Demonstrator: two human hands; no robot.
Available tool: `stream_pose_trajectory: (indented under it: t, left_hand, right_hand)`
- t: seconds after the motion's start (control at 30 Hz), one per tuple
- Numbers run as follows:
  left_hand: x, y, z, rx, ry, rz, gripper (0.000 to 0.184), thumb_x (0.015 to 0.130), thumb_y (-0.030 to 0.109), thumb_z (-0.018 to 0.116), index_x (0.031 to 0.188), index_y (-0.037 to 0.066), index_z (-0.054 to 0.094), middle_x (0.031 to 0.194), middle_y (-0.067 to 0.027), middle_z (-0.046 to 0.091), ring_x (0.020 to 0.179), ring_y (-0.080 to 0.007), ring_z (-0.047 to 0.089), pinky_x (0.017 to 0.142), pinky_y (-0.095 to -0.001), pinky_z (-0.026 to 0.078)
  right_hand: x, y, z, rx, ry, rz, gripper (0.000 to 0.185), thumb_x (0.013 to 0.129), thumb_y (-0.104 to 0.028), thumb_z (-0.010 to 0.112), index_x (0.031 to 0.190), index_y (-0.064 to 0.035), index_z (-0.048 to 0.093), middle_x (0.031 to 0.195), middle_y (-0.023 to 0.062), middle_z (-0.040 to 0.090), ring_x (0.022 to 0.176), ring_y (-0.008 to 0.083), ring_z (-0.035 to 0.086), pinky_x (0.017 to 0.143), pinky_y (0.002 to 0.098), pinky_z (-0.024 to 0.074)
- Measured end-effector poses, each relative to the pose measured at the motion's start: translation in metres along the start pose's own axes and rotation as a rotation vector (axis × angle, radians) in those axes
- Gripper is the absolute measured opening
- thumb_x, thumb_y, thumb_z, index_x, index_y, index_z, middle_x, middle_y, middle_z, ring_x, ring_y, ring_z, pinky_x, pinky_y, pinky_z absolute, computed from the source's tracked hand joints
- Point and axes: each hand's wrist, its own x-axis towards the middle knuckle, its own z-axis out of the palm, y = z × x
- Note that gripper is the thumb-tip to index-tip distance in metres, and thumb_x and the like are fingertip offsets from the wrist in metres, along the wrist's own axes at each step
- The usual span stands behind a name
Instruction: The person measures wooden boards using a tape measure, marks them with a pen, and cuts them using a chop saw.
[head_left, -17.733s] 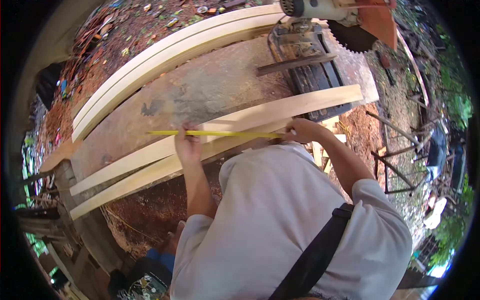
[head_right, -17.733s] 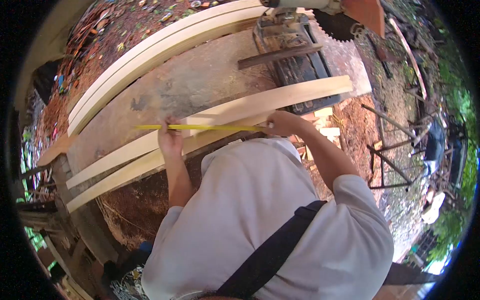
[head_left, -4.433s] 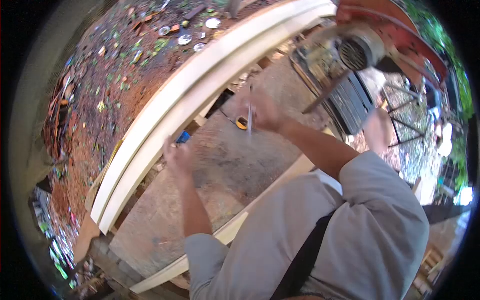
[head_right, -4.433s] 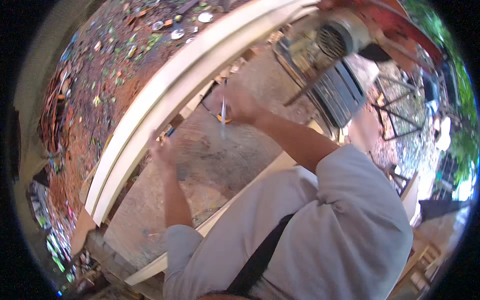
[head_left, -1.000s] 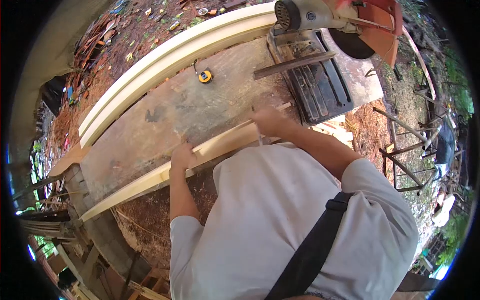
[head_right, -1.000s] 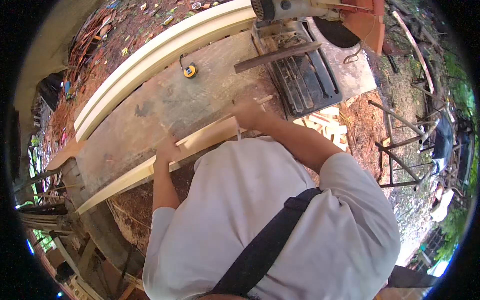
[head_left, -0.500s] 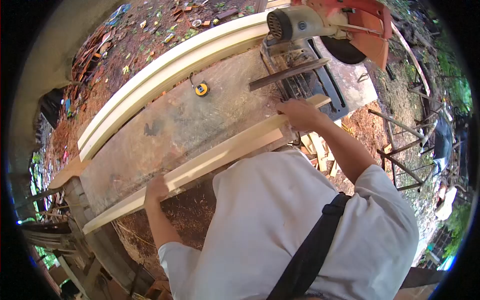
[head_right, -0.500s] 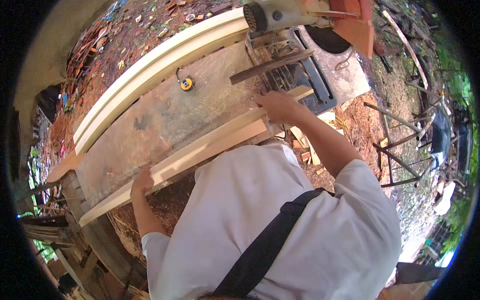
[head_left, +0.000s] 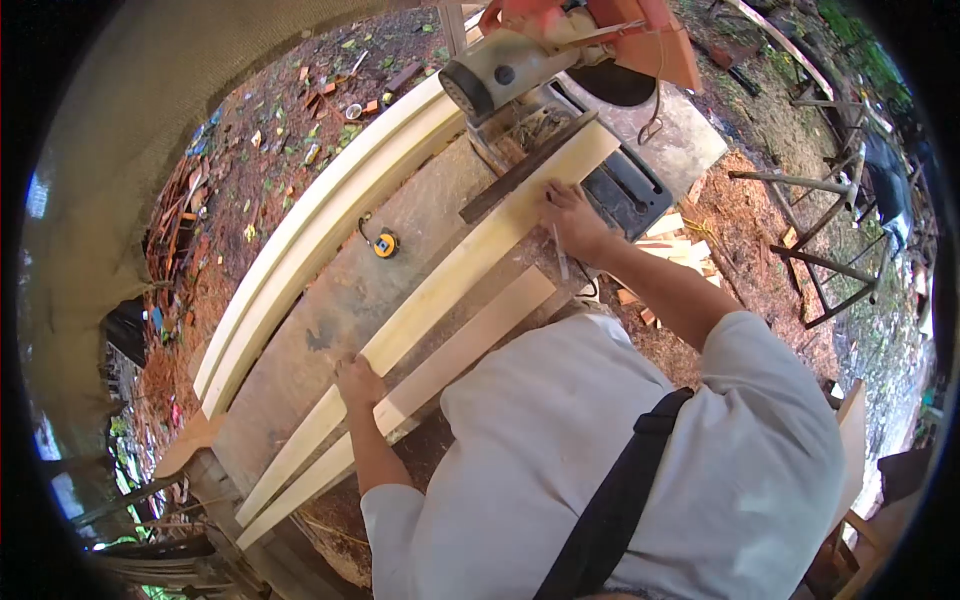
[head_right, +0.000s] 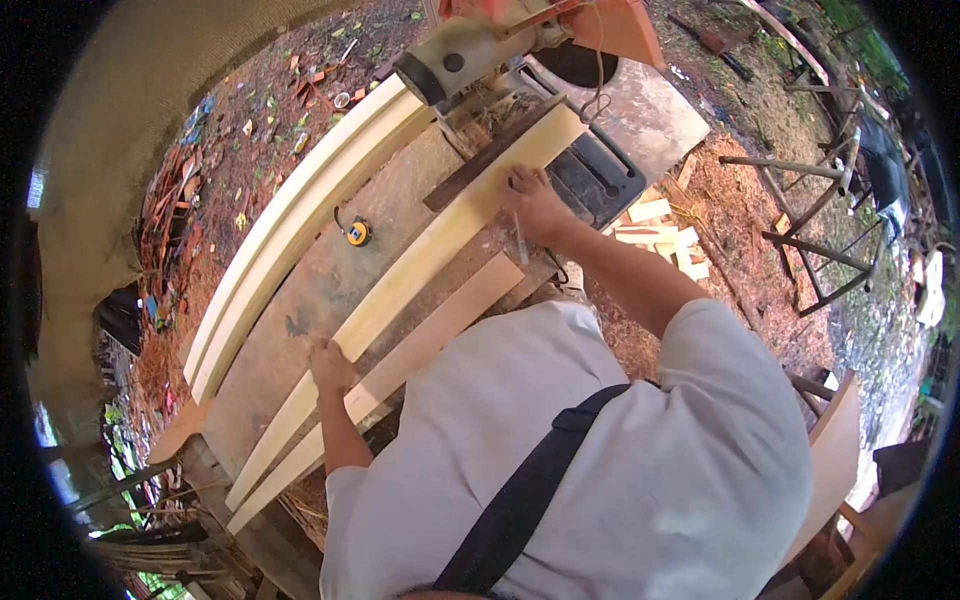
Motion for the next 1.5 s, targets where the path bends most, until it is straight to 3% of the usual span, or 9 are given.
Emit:
stream_pose_trajectory:
  t: [0.2,0.57,0.67,0.9,1.2,1.33,1.4,1.43,1.5]
  left_hand:
    - [0.019,0.021,0.008,-0.022,-0.044,-0.075,0.020,0.083,0.014,0.053,0.090,0.001,0.068,0.119,-0.0217,0.060,0.118,-0.0415,0.051,0.105,-0.0572,0.036]
    - [0.038,0.024,-0.007,0.037,-0.120,-0.109,0.027,0.074,0.016,0.066,0.097,0.002,0.068,0.121,-0.0182,0.059,0.117,-0.0386,0.054,0.106,-0.0514,0.036]
    - [0.048,0.025,0.001,0.012,-0.127,-0.088,0.028,0.086,0.015,0.049,0.101,0.002,0.068,0.123,-0.0198,0.059,0.123,-0.0408,0.048,0.110,-0.0520,0.032]
    - [0.047,0.015,0.026,0.025,-0.021,-0.058,0.027,0.088,0.018,0.048,0.100,0.001,0.067,0.122,-0.0192,0.059,0.119,-0.0416,0.050,0.108,-0.0528,0.032]
    - [0.048,0.026,0.018,-0.032,-0.055,-0.149,0.029,0.083,0.021,0.058,0.105,0.003,0.066,0.125,-0.0186,0.057,0.120,-0.0395,0.049,0.109,-0.0522,0.032]
    - [0.058,0.073,-0.006,-0.047,-0.059,-0.016,0.042,0.077,0.036,0.071,0.104,0.005,0.066,0.129,-0.0155,0.052,0.123,-0.0375,0.045,0.108,-0.0526,0.032]
    - [0.066,0.107,-0.009,-0.129,-0.049,0.071,0.048,0.073,0.041,0.075,0.104,0.005,0.066,0.129,-0.0148,0.051,0.124,-0.0370,0.044,0.108,-0.0531,0.032]
    - [0.073,0.121,0.002,-0.205,0.029,0.132,0.050,0.073,0.043,0.076,0.103,0.004,0.066,0.127,-0.0148,0.052,0.124,-0.0370,0.044,0.108,-0.0542,0.031]
    - [0.087,0.151,0.009,-0.291,0.119,0.183,0.052,0.073,0.045,0.077,0.103,0.003,0.066,0.125,-0.0148,0.052,0.123,-0.0370,0.044,0.108,-0.0553,0.031]
  right_hand:
    - [-0.006,0.009,0.045,-0.035,-0.035,0.250,0.038,0.092,-0.024,0.061,0.122,-0.0021,0.056,0.141,0.0287,0.045,0.139,0.0454,0.034,0.113,0.0552,0.0301]
    - [-0.005,0.012,0.055,0.016,0.106,0.219,0.032,0.089,-0.022,0.065,0.114,-0.0041,0.059,0.142,0.0286,0.046,0.136,0.0446,0.038,0.112,0.0552,0.0328]
    - [-0.004,0.015,0.057,0.009,0.133,0.258,0.031,0.087,-0.019,0.067,0.112,-0.0037,0.059,0.141,0.0279,0.048,0.137,0.0442,0.038,0.111,0.0543,0.0342]
    - [-0.004,0.013,0.060,0.038,0.136,0.310,0.029,0.085,-0.011,0.064,0.113,-0.0040,0.057,0.146,0.0256,0.043,0.141,0.0419,0.034,0.114,0.0550,0.0315]
    - [-0.002,0.012,0.058,0.007,0.072,0.346,0.027,0.090,-0.013,0.059,0.116,-0.0046,0.056,0.150,0.0256,0.038,0.143,0.0415,0.031,0.115,0.0539,0.0299]
    - [0.010,0.007,0.045,-0.003,0.075,0.359,0.031,0.088,-0.016,0.062,0.116,-0.0043,0.059,0.145,0.0256,0.045,0.140,0.0424,0.035,0.113,0.0544,0.0320]
    - [0.041,-0.012,-0.002,-0.015,-0.439,0.430,0.036,0.082,-0.017,0.066,0.116,-0.0059,0.061,0.132,0.0250,0.057,0.128,0.0409,0.050,0.105,0.0523,0.0405]
    - [0.057,-0.021,-0.027,0.110,-0.560,0.360,0.038,0.078,-0.015,0.066,0.116,-0.0094,0.064,0.114,0.0210,0.067,0.108,0.0396,0.063,0.093,0.0506,0.0484]
    - [0.101,-0.039,-0.083,0.179,-0.745,-0.075,0.038,0.075,-0.010,0.065,0.114,-0.0109,0.064,0.103,0.0183,0.070,0.094,0.0396,0.067,0.081,0.0508,0.0516]
